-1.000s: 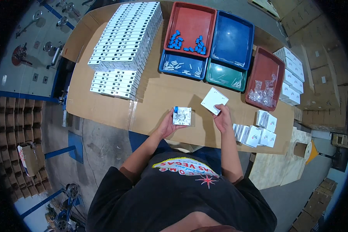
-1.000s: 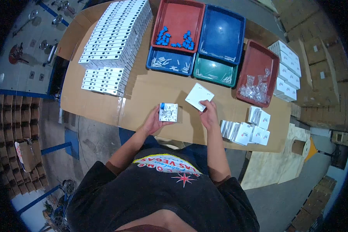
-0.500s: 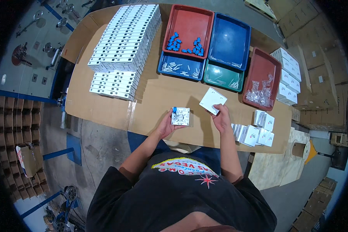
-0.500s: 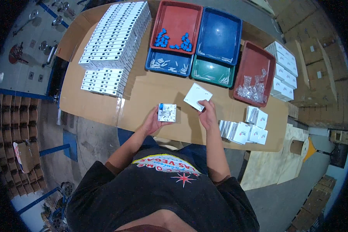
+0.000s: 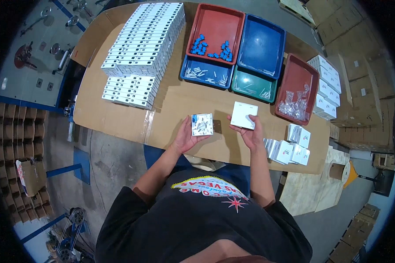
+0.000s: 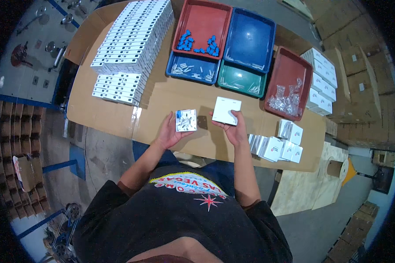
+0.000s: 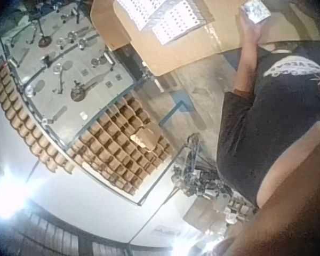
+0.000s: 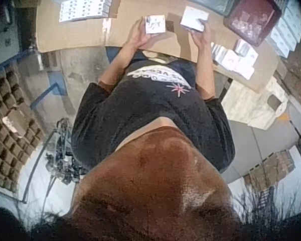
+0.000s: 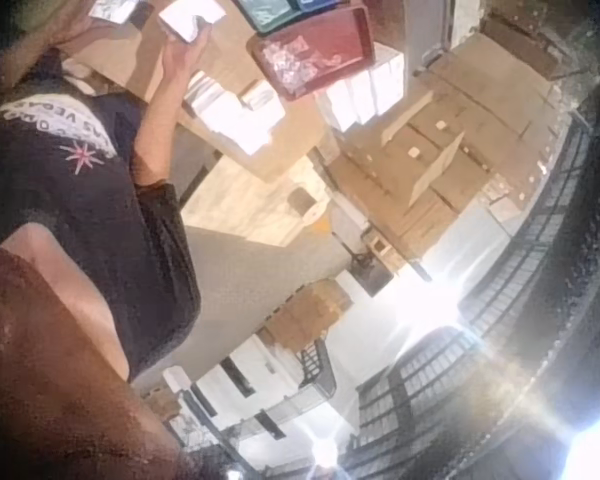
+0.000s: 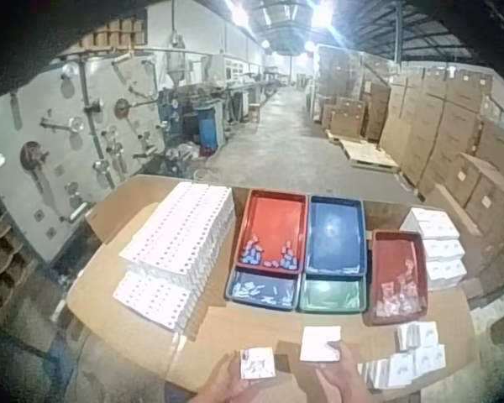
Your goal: Picking small blue components from a tray and placing them into individual small white boxes.
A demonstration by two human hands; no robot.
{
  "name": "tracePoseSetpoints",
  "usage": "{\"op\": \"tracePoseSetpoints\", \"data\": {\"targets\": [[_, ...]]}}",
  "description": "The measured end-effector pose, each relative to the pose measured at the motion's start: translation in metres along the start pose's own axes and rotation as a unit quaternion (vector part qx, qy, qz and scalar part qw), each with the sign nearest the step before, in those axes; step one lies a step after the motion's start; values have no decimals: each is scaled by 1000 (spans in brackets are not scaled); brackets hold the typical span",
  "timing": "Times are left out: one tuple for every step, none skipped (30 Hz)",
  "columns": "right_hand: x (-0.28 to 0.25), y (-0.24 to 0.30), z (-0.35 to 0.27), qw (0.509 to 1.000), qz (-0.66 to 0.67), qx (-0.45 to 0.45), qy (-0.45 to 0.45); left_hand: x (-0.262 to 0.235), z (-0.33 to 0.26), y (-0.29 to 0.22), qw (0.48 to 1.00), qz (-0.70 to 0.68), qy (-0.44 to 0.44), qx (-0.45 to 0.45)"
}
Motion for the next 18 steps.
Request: {"op": "tracePoseSetpoints", "data": {"targets": [[1,0,-1,1000,0,3,-3,7,-1,-3,1000,-3,-3,-2],[5,3,-2,1000,-17,-4,15,20,-1,-6,1000,4,17,3],[7,4,-2,999,-35,-10,32,33,-1,-10,999,10,36,8],[6,4,0,999,-35,-6,28,39,-2,-11,999,6,33,6],[12,4,2,997,-3,-1,76,45,-2,-15,999,8,38,19],[19,4,1,992,29,2,124,52,-3,-17,999,11,42,32],[31,6,-1,991,30,7,133,60,-5,-21,998,15,44,40],[34,7,-2,991,30,8,130,67,-6,-21,998,13,43,39],[40,9,-3,986,49,9,160,74,-6,-23,997,2,46,54],[47,10,-6,979,68,10,191,80,-8,-25,996,-10,50,70],[49,10,-8,979,68,12,190,83,-8,-25,996,-11,49,70],[48,11,-10,986,24,2,164,86,-7,-26,996,-13,50,71],[48,12,-11,990,-20,-7,138,89,-7,-26,996,-16,50,72],[53,11,-15,990,-21,-6,138,92,-7,-25,996,-17,49,73],[60,20,-19,978,-142,-76,134,96,-7,-25,996,-22,48,78],[67,28,-24,946,-259,-144,128,100,-8,-25,995,-26,47,82],[67,30,-26,932,-308,-156,105,104,-9,-25,995,-27,45,83],[72,30,-28,933,-309,-154,105,110,-10,-25,994,-38,56,82]]}}
Point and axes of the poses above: each hand's wrist, its own z-axis towards the middle knuckle, its own x-axis out of the palm, y = z × x, the point moved 8 cm from there along z, towards the middle knuckle
